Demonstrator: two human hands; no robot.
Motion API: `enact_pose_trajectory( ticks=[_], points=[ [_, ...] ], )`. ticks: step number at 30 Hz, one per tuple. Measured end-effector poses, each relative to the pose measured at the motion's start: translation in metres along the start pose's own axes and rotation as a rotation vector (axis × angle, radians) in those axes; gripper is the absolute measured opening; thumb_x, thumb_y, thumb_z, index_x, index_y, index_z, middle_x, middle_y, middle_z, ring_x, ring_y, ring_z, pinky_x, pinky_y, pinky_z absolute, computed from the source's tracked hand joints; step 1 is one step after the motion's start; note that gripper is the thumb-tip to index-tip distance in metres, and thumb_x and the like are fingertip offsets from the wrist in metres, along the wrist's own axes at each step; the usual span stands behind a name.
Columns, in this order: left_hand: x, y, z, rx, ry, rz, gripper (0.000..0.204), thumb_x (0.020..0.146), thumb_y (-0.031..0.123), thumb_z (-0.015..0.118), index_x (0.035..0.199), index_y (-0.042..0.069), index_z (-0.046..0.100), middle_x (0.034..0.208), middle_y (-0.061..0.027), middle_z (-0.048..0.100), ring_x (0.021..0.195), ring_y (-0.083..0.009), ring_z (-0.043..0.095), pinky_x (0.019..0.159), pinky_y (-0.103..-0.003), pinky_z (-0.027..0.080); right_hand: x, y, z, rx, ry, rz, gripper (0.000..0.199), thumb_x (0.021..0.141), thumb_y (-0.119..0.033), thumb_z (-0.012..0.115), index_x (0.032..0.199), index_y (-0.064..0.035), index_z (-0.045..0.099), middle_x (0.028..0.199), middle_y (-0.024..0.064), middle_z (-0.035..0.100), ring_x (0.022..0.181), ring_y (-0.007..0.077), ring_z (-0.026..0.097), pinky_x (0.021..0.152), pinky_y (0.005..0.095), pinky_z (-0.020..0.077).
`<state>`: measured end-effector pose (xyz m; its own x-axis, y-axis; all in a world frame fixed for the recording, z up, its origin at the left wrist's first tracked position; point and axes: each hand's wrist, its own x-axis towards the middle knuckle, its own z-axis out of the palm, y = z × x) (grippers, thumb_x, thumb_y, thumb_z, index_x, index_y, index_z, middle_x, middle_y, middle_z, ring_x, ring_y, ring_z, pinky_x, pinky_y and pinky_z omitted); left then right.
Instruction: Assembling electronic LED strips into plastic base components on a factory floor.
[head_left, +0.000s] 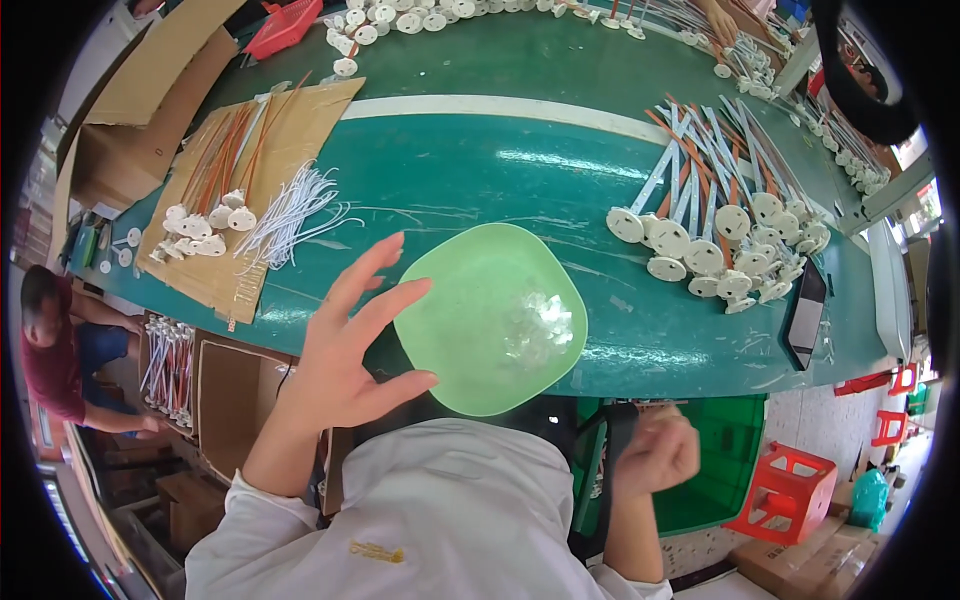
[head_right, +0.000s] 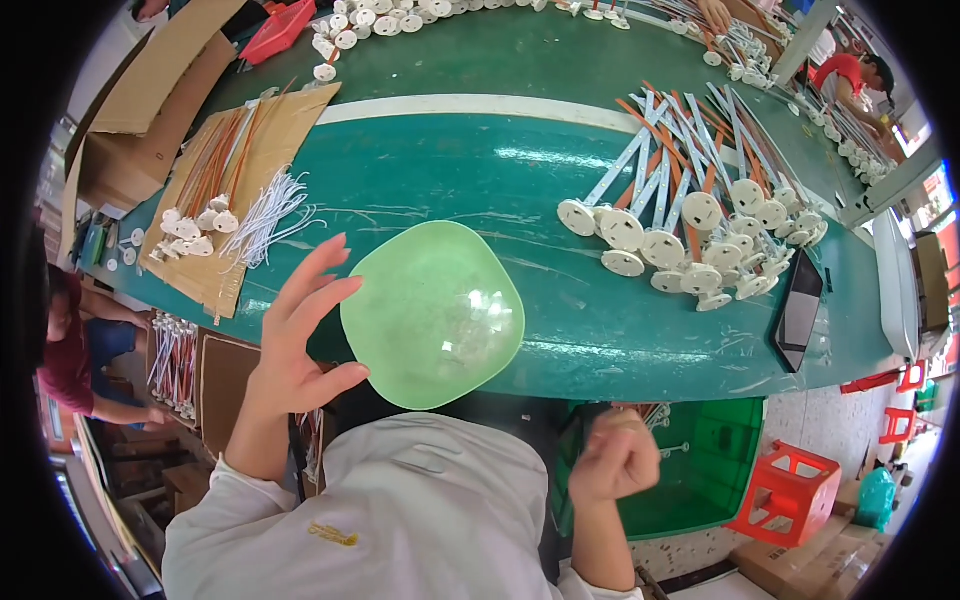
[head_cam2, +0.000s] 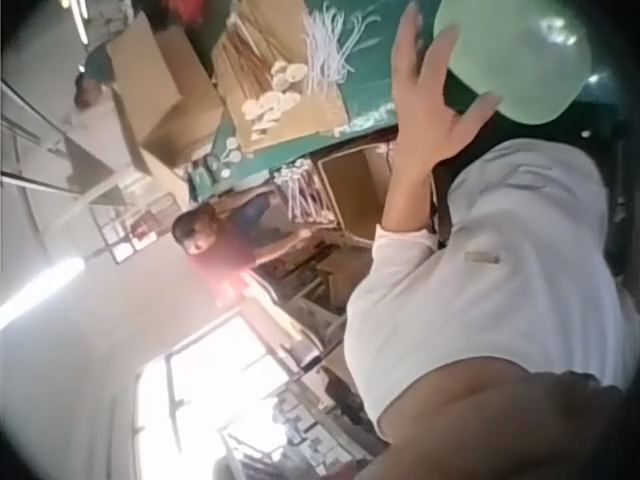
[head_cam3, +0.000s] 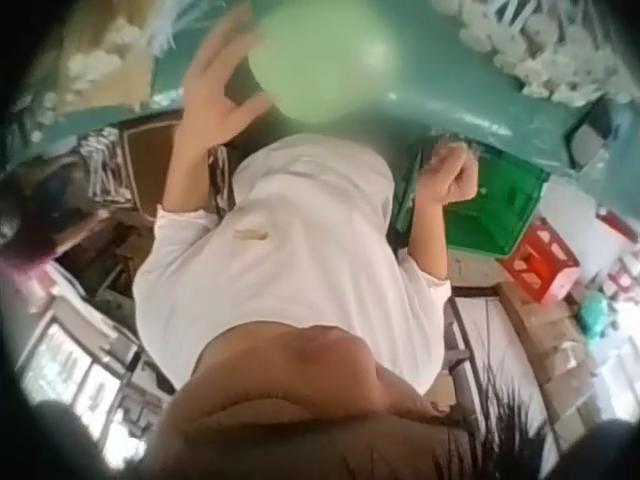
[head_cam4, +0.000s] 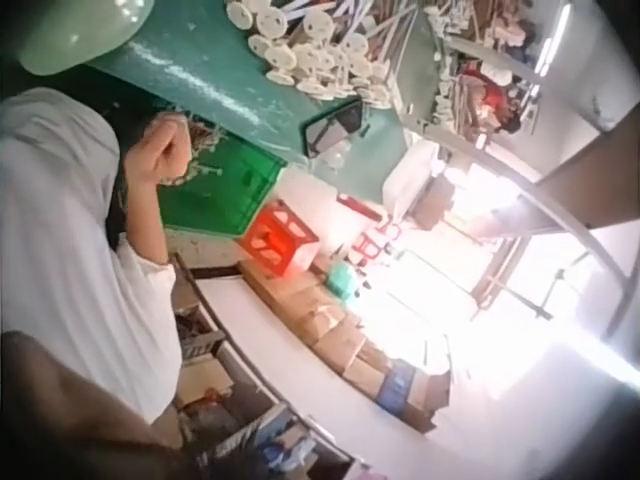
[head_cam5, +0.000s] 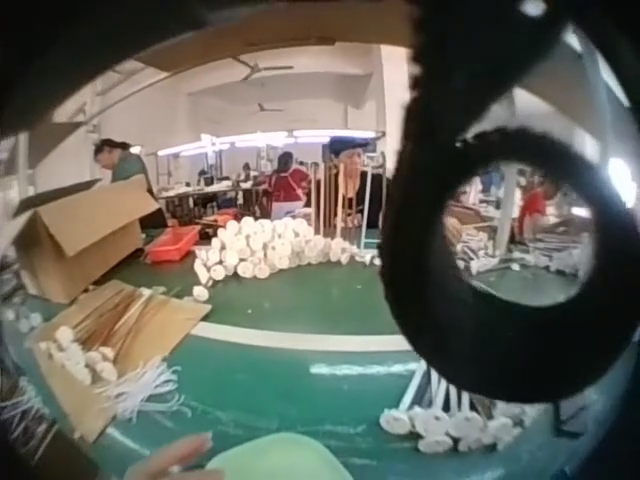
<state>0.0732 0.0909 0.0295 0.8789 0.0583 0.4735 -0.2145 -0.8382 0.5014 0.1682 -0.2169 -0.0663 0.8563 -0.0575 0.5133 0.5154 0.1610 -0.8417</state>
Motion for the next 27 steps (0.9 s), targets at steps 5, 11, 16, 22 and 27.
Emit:
enact_pose_trajectory(
  ticks=[5, 11, 16, 22, 27],
  points=[
    [0.003, -0.002, -0.003, -0.054, -0.009, -0.019, 0.065, 0.072, 0.029, 0.08, 0.13, 0.008, 0.06, 0.146, -0.0236, 0.043, 0.126, -0.0402, 0.05, 0.096, -0.046, 0.046, -0.056, 0.06, 0.015, -0.48, -0.436, 0.206, 0.019, 0.097, -0.011, 0.055, 0.101, 0.001, 0.069, 0.085, 0.0115, 0.07, 0.074, 0.0208, 0.066, 0.071, 0.0315, 0.0527],
    [0.004, -0.02, 0.008, -0.123, -0.059, 0.009, 0.06, 0.079, 0.031, 0.069, 0.129, 0.001, 0.057, 0.144, -0.0284, 0.044, 0.124, -0.0416, 0.052, 0.098, -0.044, 0.046, -0.042, 0.119, 0.088, -0.147, -1.104, 0.442, 0.054, 0.091, -0.027, 0.063, 0.141, -0.0103, 0.05, 0.149, 0.0145, 0.043, 0.138, 0.0323, 0.039, 0.113, 0.046, 0.0311],
    [0.006, -0.013, 0.002, -0.187, -0.1, 0.094, 0.067, 0.064, 0.04, 0.088, 0.12, 0.01, 0.067, 0.142, -0.023, 0.047, 0.127, -0.0426, 0.048, 0.1, -0.05, 0.043, -0.039, 0.098, 0.06, -0.387, -1.34, 0.079, 0.056, 0.085, -0.031, 0.072, 0.136, -0.0118, 0.056, 0.143, 0.0128, 0.051, 0.132, 0.0313, 0.047, 0.11, 0.0444, 0.0363],
    [0.002, -0.02, 0.009, -0.156, -0.025, 0.114, 0.045, 0.062, 0.032, 0.089, 0.094, 0.009, 0.068, 0.137, -0.0159, 0.053, 0.123, -0.0425, 0.051, 0.095, -0.048, 0.049, -0.08, 0.078, 0.009, -0.423, -1.138, 0.102, 0.042, 0.073, -0.024, 0.081, 0.108, -0.0065, 0.068, 0.106, 0.0147, 0.069, 0.098, 0.0353, 0.064, 0.09, 0.0424, 0.0487],
    [0.002, -0.023, 0.011, -0.149, -0.008, 0.07, 0.042, 0.063, 0.03, 0.089, 0.092, 0.009, 0.066, 0.135, -0.0147, 0.055, 0.12, -0.0423, 0.054, 0.095, -0.048, 0.049, -0.094, 0.091, 0.018, -0.482, -0.928, -0.002, 0.025, 0.07, -0.015, 0.082, 0.084, -0.0037, 0.065, 0.083, 0.0125, 0.064, 0.081, 0.0341, 0.061, 0.077, 0.0416, 0.0492]
  ],
)
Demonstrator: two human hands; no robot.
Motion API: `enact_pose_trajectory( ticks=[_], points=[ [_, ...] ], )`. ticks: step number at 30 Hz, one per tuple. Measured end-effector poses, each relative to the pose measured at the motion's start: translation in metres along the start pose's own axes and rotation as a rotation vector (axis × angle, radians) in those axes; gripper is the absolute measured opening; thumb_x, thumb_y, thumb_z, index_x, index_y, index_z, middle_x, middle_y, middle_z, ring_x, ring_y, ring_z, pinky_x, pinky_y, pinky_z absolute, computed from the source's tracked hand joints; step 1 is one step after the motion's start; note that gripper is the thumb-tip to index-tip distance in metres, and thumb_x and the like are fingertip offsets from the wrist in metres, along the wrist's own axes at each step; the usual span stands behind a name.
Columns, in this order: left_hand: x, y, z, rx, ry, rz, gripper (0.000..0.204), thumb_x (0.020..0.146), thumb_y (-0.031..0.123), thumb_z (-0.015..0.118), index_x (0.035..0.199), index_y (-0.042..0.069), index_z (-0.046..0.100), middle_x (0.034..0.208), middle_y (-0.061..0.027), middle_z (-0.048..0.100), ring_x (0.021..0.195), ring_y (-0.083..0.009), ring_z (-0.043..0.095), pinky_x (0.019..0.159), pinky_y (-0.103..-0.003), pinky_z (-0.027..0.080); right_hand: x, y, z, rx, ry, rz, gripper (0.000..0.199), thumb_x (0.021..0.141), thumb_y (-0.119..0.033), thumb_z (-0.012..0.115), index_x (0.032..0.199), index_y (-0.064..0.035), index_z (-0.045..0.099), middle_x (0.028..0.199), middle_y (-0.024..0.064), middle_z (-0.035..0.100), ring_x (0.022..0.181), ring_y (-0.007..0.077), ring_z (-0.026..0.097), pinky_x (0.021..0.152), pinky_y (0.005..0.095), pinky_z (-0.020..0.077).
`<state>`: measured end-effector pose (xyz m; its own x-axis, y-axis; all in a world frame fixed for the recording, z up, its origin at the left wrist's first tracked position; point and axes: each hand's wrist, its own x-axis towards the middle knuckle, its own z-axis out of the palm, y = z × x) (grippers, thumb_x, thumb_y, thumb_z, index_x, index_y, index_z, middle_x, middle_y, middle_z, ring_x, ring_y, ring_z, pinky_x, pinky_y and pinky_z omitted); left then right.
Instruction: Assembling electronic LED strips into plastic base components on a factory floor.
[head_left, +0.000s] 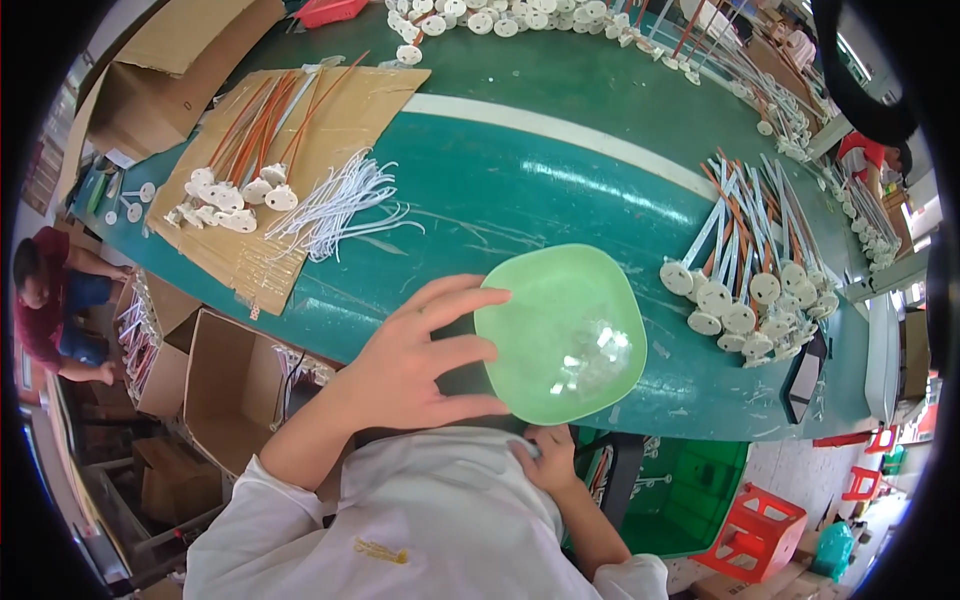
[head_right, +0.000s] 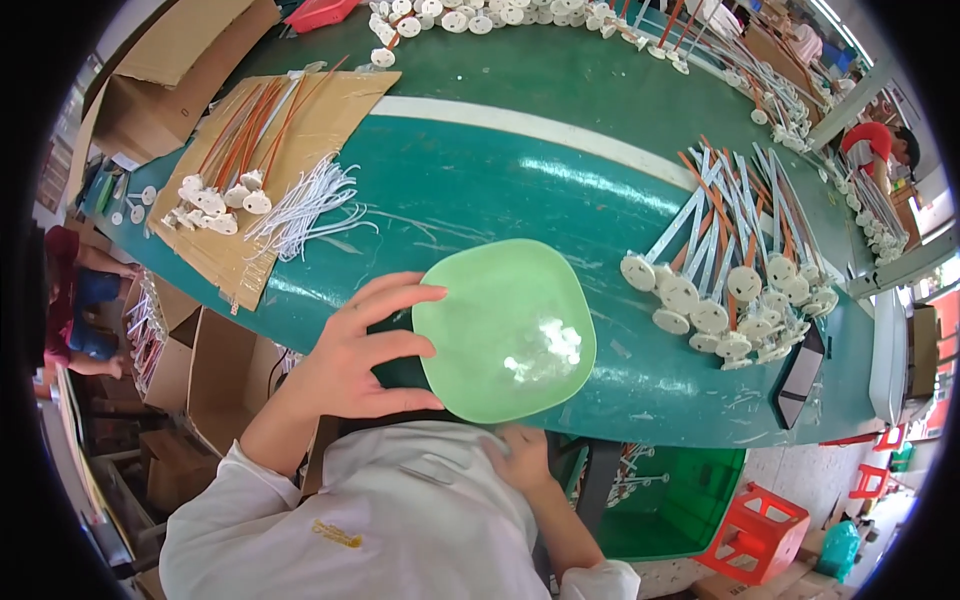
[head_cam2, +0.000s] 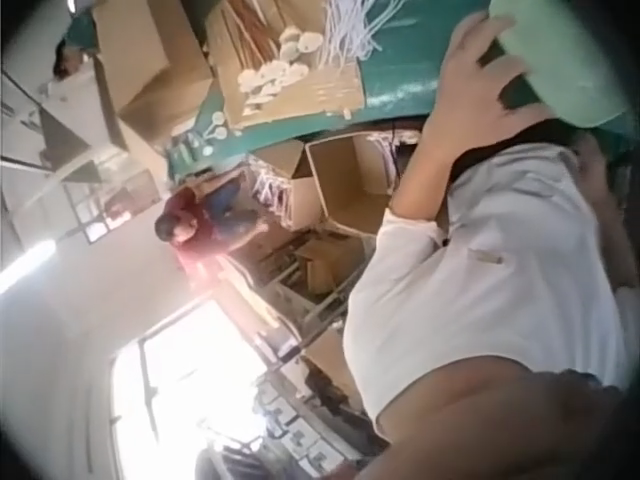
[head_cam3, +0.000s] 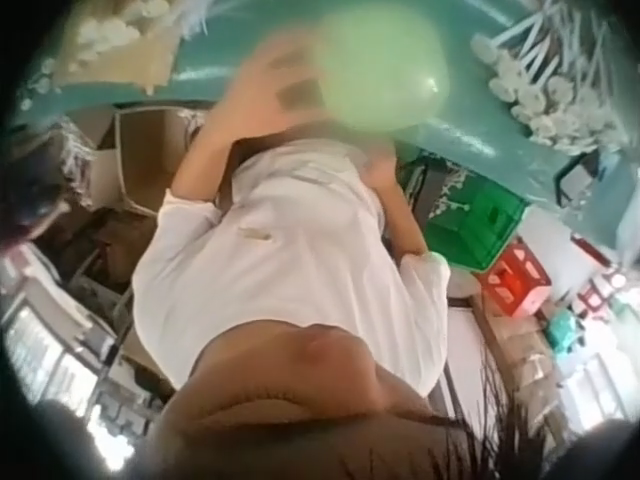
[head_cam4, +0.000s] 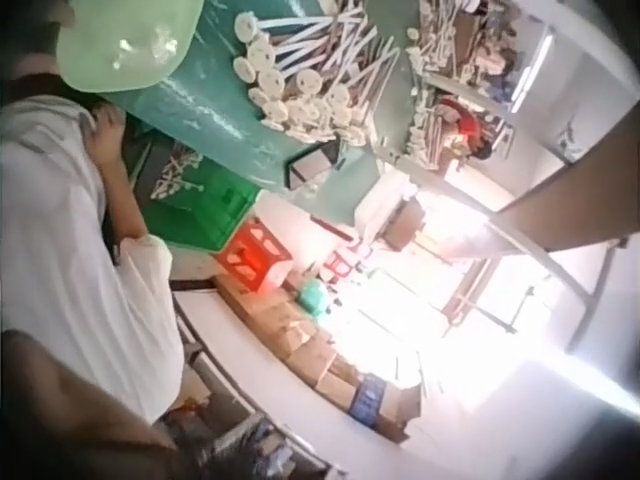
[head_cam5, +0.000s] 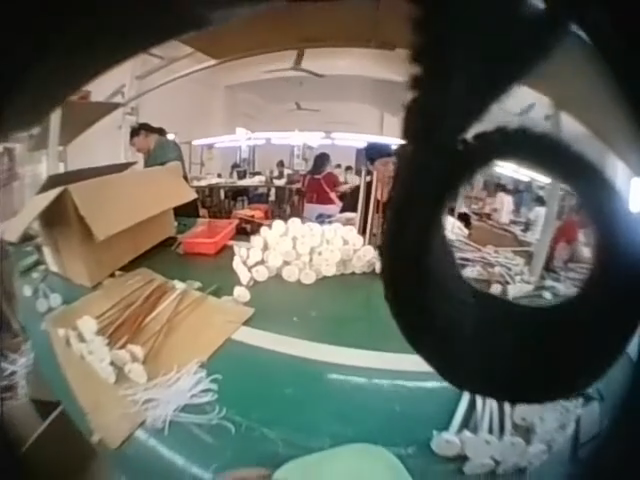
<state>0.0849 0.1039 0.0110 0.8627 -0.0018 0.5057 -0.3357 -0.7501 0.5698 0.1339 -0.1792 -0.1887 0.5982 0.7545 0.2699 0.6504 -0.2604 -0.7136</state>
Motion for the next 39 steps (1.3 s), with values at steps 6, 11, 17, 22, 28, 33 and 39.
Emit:
enact_pose_trajectory(
  ticks=[6, 11, 17, 22, 28, 33, 39],
  points=[
    [0.0, 0.003, 0.003, 0.024, 0.006, -0.003, 0.042, 0.063, 0.029, 0.09, 0.089, 0.009, 0.064, 0.133, -0.0132, 0.058, 0.116, -0.0419, 0.055, 0.092, -0.047, 0.049, 0.015, 0.006, -0.004, -0.003, -0.011, -0.021, 0.029, 0.076, -0.009, 0.075, 0.06, -0.0048, 0.05, 0.061, 0.0135, 0.05, 0.056, 0.0344, 0.051, 0.052, 0.0432, 0.0391],
    [-0.003, 0.003, 0.005, 0.004, 0.007, -0.016, 0.04, 0.063, 0.027, 0.089, 0.089, 0.009, 0.064, 0.131, -0.0129, 0.059, 0.115, -0.0392, 0.056, 0.091, -0.046, 0.049, 0.014, 0.014, 0.002, 0.11, 0.141, 0.084, 0.039, 0.085, -0.01, 0.067, 0.055, -0.0031, 0.044, 0.049, 0.0093, 0.035, 0.043, 0.0243, 0.043, 0.044, 0.0388, 0.0317],
    [-0.003, 0.004, 0.004, -0.008, -0.003, -0.026, 0.039, 0.063, 0.025, 0.089, 0.088, 0.009, 0.064, 0.13, -0.0124, 0.059, 0.113, -0.0377, 0.057, 0.09, -0.045, 0.049, 0.0, 0.042, 0.006, 1.16, 0.494, 0.696, 0.051, 0.1, -0.024, 0.053, 0.057, -0.0139, 0.028, 0.048, -0.0007, 0.023, 0.044, 0.011, 0.023, 0.044, 0.0282, 0.0181],
    [-0.002, 0.006, 0.001, 0.006, 0.0, -0.01, 0.039, 0.065, 0.025, 0.088, 0.089, 0.009, 0.063, 0.129, -0.012, 0.059, 0.113, -0.0376, 0.056, 0.09, -0.045, 0.049, -0.002, 0.022, -0.018, 1.483, 0.505, 1.062, 0.05, 0.1, -0.027, 0.051, 0.056, -0.0153, 0.03, 0.048, -0.002, 0.021, 0.042, 0.0111, 0.019, 0.042, 0.0274, 0.0164],
    [0.0, 0.007, 0.003, 0.019, -0.002, 0.015, 0.038, 0.068, 0.026, 0.086, 0.091, 0.008, 0.062, 0.127, -0.0121, 0.058, 0.113, -0.038, 0.056, 0.09, -0.045, 0.05, -0.001, 0.034, -0.018, 1.677, 0.55, 1.185, 0.05, 0.099, -0.028, 0.051, 0.055, -0.0176, 0.03, 0.047, -0.0031, 0.022, 0.04, 0.0108, 0.017, 0.04, 0.0264, 0.0151],
    [0.002, 0.006, 0.001, 0.004, -0.002, 0.024, 0.039, 0.068, 0.027, 0.086, 0.092, 0.007, 0.062, 0.127, -0.0123, 0.058, 0.112, -0.0382, 0.057, 0.09, -0.045, 0.05, 0.007, 0.016, -0.039, 1.768, 0.621, 1.277, 0.05, 0.098, -0.027, 0.052, 0.055, -0.0177, 0.029, 0.047, -0.0034, 0.021, 0.041, 0.0103, 0.017, 0.039, 0.0263, 0.0125],
    [0.001, 0.005, 0.001, 0.007, -0.006, 0.018, 0.038, 0.066, 0.025, 0.087, 0.091, 0.008, 0.063, 0.125, -0.0117, 0.06, 0.111, -0.0374, 0.058, 0.089, -0.044, 0.051, 0.034, -0.115, -0.115, 1.348, 0.294, 0.908, 0.048, 0.098, -0.019, 0.052, 0.054, -0.0143, 0.031, 0.046, -0.0024, 0.024, 0.042, 0.0101, 0.022, 0.038, 0.0256, 0.0145]
  ],
)
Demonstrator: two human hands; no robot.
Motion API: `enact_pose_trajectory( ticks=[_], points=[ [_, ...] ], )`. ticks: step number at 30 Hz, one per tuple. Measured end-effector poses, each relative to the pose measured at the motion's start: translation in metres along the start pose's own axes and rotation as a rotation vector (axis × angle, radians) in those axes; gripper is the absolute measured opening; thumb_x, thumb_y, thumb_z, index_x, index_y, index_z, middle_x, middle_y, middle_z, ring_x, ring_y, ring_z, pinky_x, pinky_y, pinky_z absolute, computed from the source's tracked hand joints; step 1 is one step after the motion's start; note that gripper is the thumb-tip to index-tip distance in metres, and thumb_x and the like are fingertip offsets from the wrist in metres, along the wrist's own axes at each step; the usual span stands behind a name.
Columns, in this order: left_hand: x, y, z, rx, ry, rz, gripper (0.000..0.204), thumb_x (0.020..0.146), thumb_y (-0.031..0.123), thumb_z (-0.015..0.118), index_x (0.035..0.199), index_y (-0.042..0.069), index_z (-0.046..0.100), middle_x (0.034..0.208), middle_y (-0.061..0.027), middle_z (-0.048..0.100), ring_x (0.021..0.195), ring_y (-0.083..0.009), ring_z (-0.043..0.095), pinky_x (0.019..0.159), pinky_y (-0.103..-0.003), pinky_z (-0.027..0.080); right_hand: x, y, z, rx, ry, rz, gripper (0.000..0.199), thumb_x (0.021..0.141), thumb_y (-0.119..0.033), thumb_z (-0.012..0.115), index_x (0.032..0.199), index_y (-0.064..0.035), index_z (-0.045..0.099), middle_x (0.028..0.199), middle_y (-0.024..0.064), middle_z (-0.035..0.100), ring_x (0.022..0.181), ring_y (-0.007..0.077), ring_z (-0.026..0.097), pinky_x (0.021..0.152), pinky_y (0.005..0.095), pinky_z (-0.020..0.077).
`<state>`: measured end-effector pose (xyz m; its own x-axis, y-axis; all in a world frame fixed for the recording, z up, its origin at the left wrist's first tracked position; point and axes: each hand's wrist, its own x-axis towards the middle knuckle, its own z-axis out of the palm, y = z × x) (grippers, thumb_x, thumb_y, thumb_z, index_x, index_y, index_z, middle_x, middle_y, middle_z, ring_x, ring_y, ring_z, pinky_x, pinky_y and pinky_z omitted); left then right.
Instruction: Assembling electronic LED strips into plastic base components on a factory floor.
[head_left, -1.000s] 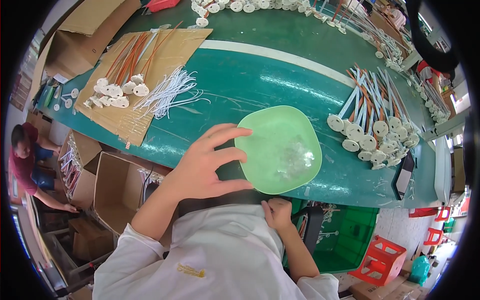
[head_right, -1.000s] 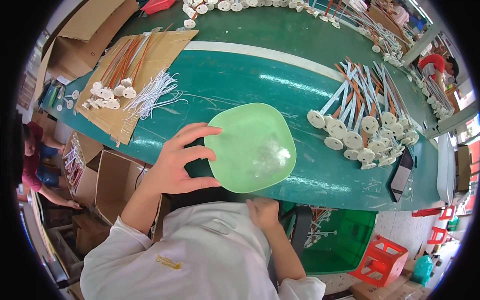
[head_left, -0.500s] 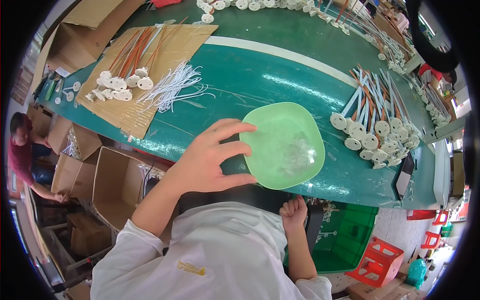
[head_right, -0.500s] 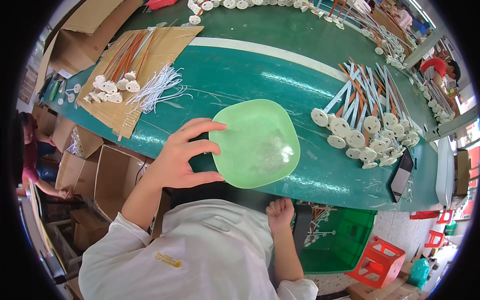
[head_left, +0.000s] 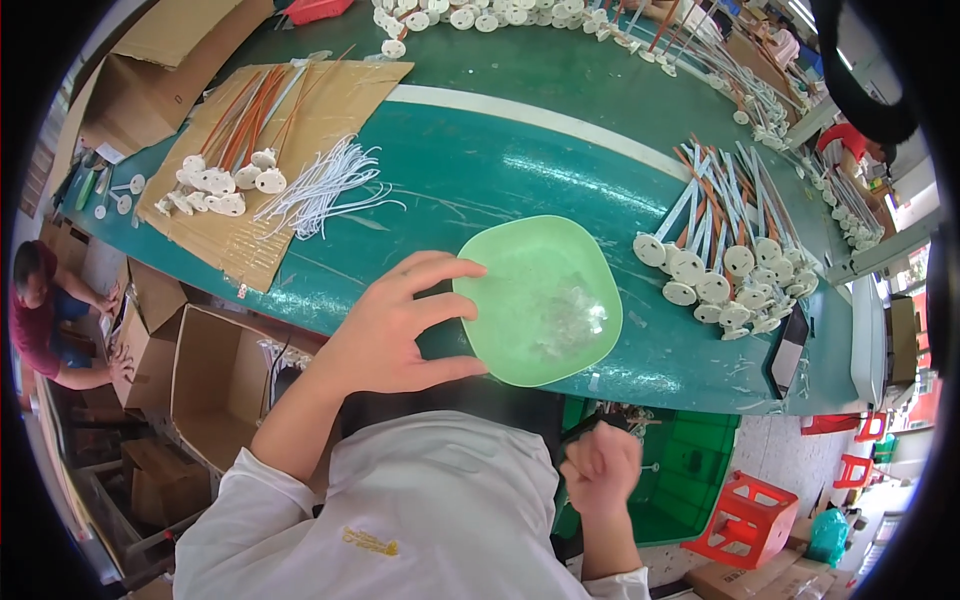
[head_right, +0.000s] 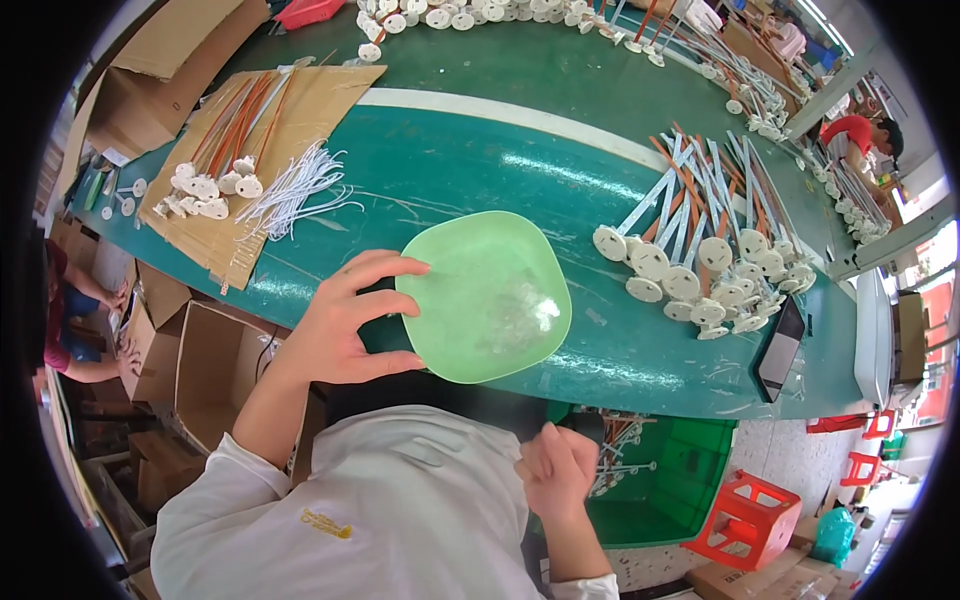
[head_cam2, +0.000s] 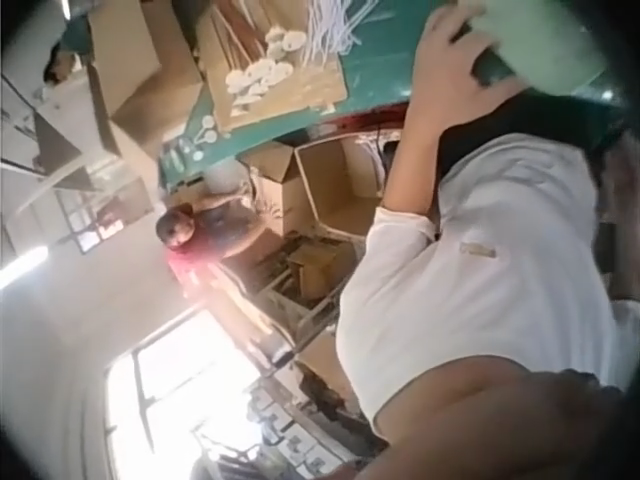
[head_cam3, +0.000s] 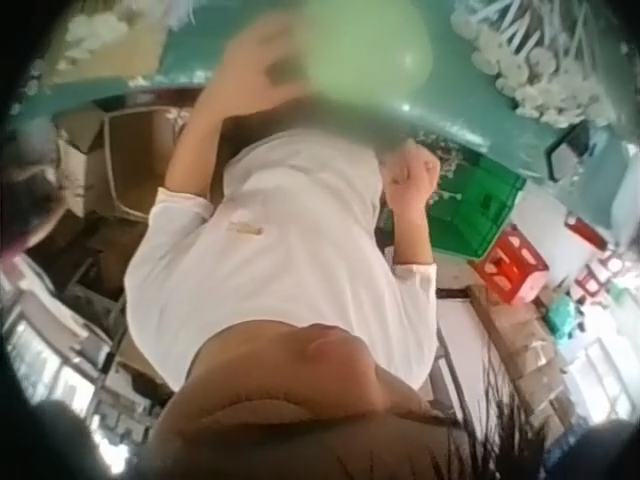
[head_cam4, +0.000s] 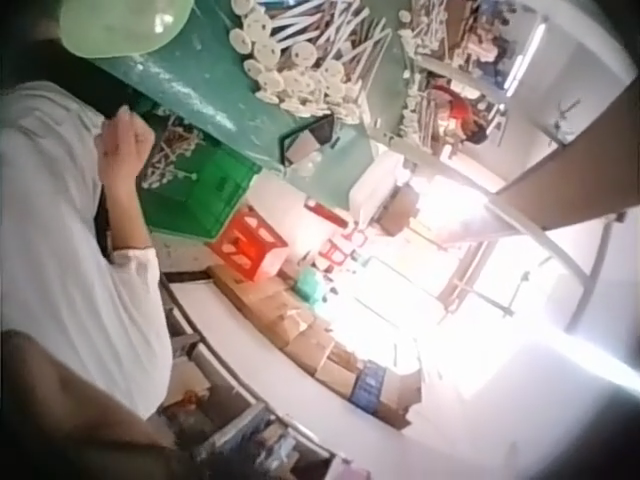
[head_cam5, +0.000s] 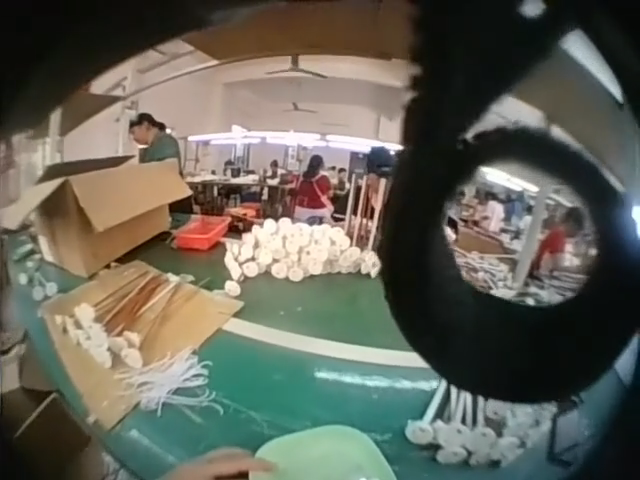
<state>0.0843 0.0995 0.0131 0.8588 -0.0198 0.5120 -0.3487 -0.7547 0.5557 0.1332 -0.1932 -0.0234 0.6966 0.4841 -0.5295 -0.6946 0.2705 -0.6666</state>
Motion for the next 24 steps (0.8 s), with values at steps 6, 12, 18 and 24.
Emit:
enact_pose_trajectory(
  ticks=[6, 12, 18, 24],
  points=[
    [-0.002, 0.003, 0.0, 0.001, 0.017, -0.023, 0.039, 0.064, 0.025, 0.087, 0.092, 0.008, 0.066, 0.126, -0.0116, 0.061, 0.11, -0.0368, 0.058, 0.091, -0.045, 0.049, 0.02, -0.071, 0.102, -0.765, -0.327, -1.446, 0.032, 0.09, -0.007, 0.057, 0.06, -0.0025, 0.047, 0.059, 0.0048, 0.051, 0.051, 0.0186, 0.049, 0.043, 0.0317, 0.0342],
    [-0.001, 0.002, -0.001, 0.007, 0.043, -0.007, 0.038, 0.065, 0.021, 0.086, 0.092, 0.006, 0.067, 0.122, -0.0133, 0.062, 0.108, -0.0376, 0.058, 0.09, -0.045, 0.05, 0.086, -0.072, 0.136, -1.174, -0.524, -1.367, 0.019, 0.083, -0.014, 0.071, 0.07, -0.0046, 0.062, 0.065, 0.0109, 0.061, 0.056, 0.0273, 0.059, 0.051, 0.0336, 0.0449],
    [0.001, 0.004, -0.002, -0.014, 0.031, -0.031, 0.039, 0.065, 0.023, 0.085, 0.094, 0.005, 0.067, 0.122, -0.0152, 0.061, 0.108, -0.0385, 0.058, 0.089, -0.046, 0.05, 0.08, -0.064, 0.14, -1.506, -0.253, -1.268, 0.025, 0.073, -0.026, 0.081, 0.074, -0.0078, 0.065, 0.07, 0.0086, 0.064, 0.067, 0.0257, 0.062, 0.057, 0.0381, 0.0475],
    [0.001, -0.002, -0.001, 0.001, 0.006, -0.06, 0.04, 0.063, 0.023, 0.086, 0.095, 0.007, 0.067, 0.124, -0.0135, 0.061, 0.106, -0.0397, 0.058, 0.088, -0.046, 0.05, 0.077, -0.07, 0.135, -1.407, -0.378, -1.527, 0.029, 0.068, -0.028, 0.082, 0.08, -0.0063, 0.069, 0.079, 0.0061, 0.066, 0.088, 0.0306, 0.061, 0.072, 0.044, 0.0512]
  ],
)
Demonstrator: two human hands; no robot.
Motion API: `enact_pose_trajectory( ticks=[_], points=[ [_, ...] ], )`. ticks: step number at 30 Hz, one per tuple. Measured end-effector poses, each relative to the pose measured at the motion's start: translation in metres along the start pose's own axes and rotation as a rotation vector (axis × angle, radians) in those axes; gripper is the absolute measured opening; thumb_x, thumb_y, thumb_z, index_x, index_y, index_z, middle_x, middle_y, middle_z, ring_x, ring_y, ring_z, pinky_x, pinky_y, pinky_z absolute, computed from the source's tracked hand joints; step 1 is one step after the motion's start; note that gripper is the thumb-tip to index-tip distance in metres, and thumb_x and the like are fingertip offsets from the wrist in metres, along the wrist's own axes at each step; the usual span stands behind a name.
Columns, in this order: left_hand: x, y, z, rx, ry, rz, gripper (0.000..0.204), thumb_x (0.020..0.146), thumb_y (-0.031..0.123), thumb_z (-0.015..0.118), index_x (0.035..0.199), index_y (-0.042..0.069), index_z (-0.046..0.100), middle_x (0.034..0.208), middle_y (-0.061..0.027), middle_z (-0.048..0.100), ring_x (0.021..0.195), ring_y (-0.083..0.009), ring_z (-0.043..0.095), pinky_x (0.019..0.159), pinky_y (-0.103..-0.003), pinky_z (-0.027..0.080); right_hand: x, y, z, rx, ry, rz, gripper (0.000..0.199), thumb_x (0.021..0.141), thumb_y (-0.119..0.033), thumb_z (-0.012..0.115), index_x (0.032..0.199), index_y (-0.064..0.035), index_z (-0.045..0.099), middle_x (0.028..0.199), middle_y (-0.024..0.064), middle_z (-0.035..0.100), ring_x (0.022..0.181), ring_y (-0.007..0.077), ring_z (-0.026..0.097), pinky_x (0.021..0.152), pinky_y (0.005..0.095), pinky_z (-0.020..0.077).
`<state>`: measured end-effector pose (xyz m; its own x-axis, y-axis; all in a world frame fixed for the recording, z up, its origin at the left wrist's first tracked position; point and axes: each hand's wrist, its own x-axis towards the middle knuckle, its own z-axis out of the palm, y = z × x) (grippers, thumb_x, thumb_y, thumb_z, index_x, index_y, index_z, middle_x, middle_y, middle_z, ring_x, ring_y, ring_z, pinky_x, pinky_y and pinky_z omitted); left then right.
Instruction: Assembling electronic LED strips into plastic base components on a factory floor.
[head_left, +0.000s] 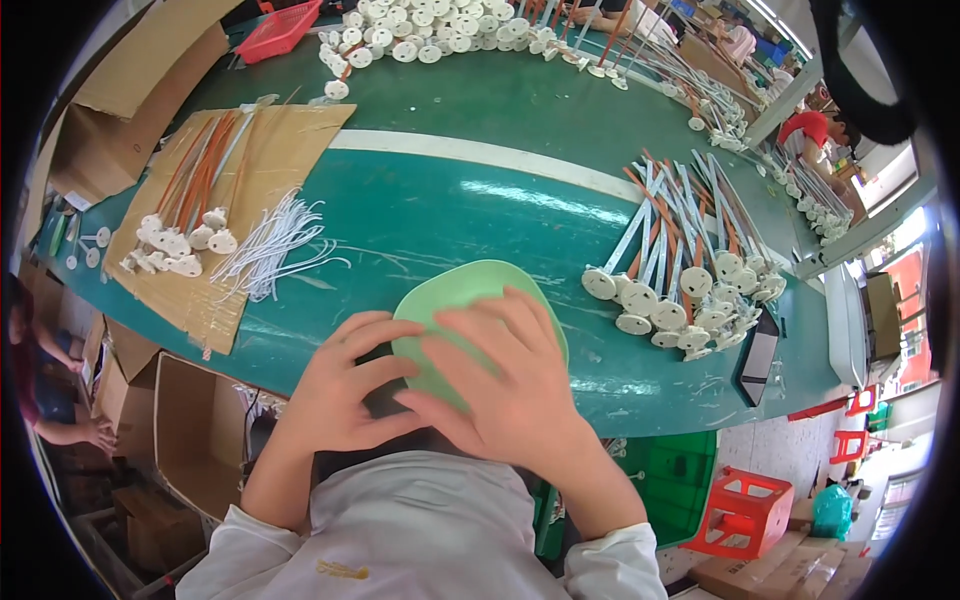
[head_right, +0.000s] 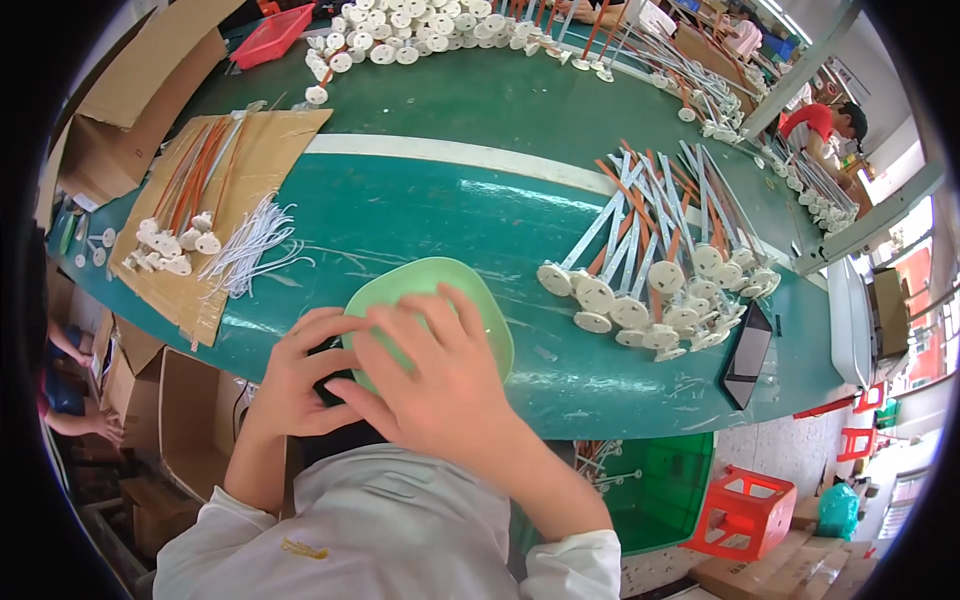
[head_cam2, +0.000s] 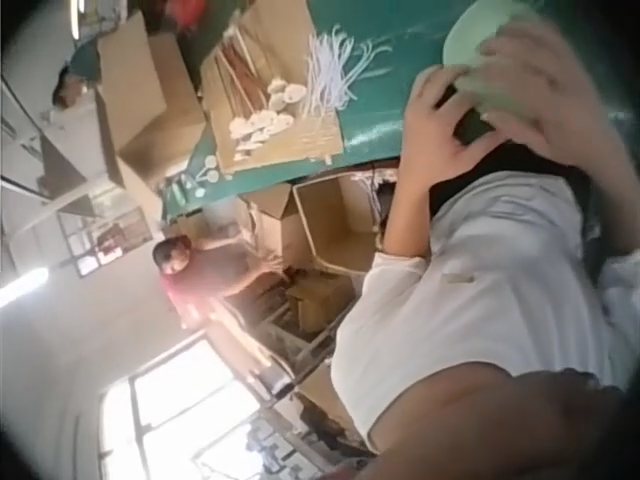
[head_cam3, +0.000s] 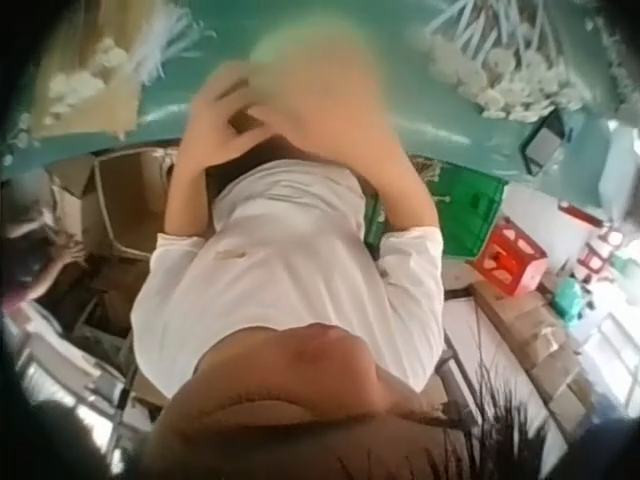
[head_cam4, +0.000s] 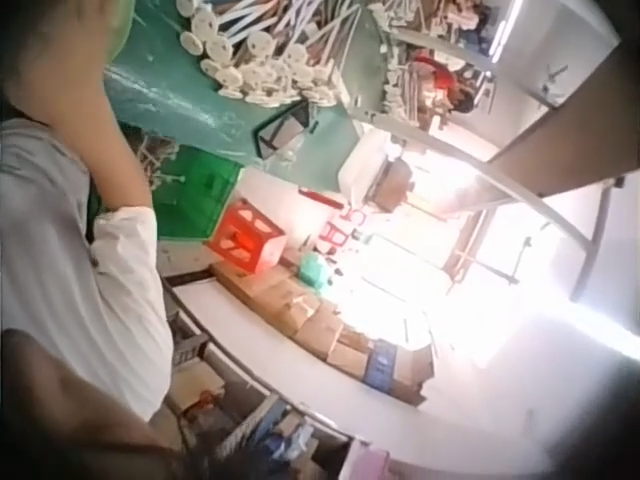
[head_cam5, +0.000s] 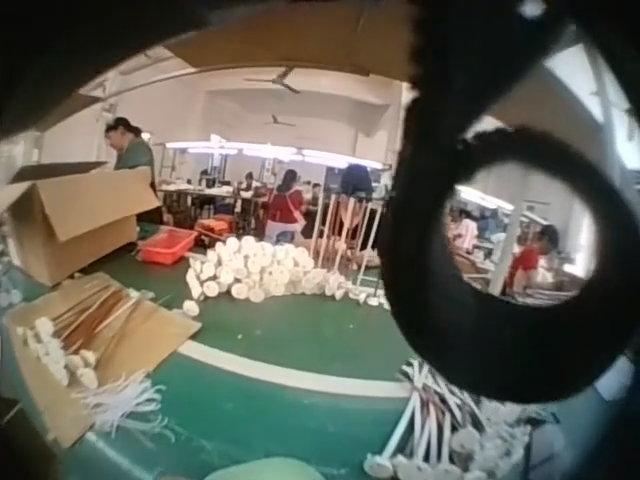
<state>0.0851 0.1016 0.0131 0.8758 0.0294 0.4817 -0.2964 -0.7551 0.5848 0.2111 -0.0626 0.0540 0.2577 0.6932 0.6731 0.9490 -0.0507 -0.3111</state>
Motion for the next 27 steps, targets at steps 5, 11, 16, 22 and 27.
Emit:
enact_pose_trajectory(
  ticks=[5, 11, 16, 22, 27],
  points=[
    [0.0, 0.006, -0.002, 0.022, 0.007, -0.011, 0.042, 0.062, 0.026, 0.087, 0.094, 0.008, 0.067, 0.125, -0.0122, 0.061, 0.105, -0.0391, 0.059, 0.085, -0.045, 0.052, -0.075, 0.02, -0.065, -0.07, 0.144, 0.186, 0.027, 0.073, -0.022, 0.074, 0.089, -0.0011, 0.071, 0.095, 0.01, 0.069, 0.091, 0.0334, 0.06, 0.077, 0.0408, 0.0517],
    [0.002, 0.001, 0.0, 0.02, -0.011, -0.011, 0.043, 0.062, 0.028, 0.088, 0.094, 0.008, 0.066, 0.125, -0.0115, 0.061, 0.105, -0.0388, 0.059, 0.083, -0.044, 0.053, -0.106, 0.032, -0.068, -0.235, -0.196, 0.365, 0.046, 0.081, -0.033, 0.07, 0.111, 0.0015, 0.069, 0.116, 0.0168, 0.068, 0.118, 0.043, 0.055, 0.091, 0.0481, 0.046],
    [0.001, 0.001, 0.003, 0.039, -0.005, -0.012, 0.044, 0.061, 0.028, 0.088, 0.093, 0.008, 0.066, 0.125, -0.0117, 0.061, 0.103, -0.0389, 0.06, 0.082, -0.043, 0.053, -0.104, 0.034, -0.069, -0.348, -0.372, 0.317, 0.066, 0.085, -0.057, 0.062, 0.119, -0.0011, 0.066, 0.128, 0.016, 0.062, 0.125, 0.0412, 0.051, 0.099, 0.0536, 0.038],
    [0.002, 0.001, 0.003, 0.056, 0.003, 0.001, 0.044, 0.06, 0.027, 0.088, 0.092, 0.007, 0.065, 0.124, -0.0131, 0.061, 0.101, -0.0387, 0.06, 0.081, -0.043, 0.053, -0.122, 0.017, -0.071, -0.301, -0.421, 0.223, 0.057, 0.082, -0.058, 0.064, 0.114, -0.0116, 0.071, 0.128, 0.0143, 0.062, 0.124, 0.0391, 0.053, 0.102, 0.0568, 0.0366],
    [0.002, 0.001, 0.004, 0.064, -0.003, 0.002, 0.044, 0.06, 0.027, 0.088, 0.092, 0.008, 0.066, 0.124, -0.0129, 0.061, 0.101, -0.0386, 0.06, 0.082, -0.043, 0.052, -0.138, 0.013, -0.069, -0.283, -0.313, 0.201, 0.037, 0.078, -0.04, 0.075, 0.105, -0.0144, 0.074, 0.123, 0.0114, 0.065, 0.118, 0.0351, 0.057, 0.102, 0.055, 0.038]
  ],
)
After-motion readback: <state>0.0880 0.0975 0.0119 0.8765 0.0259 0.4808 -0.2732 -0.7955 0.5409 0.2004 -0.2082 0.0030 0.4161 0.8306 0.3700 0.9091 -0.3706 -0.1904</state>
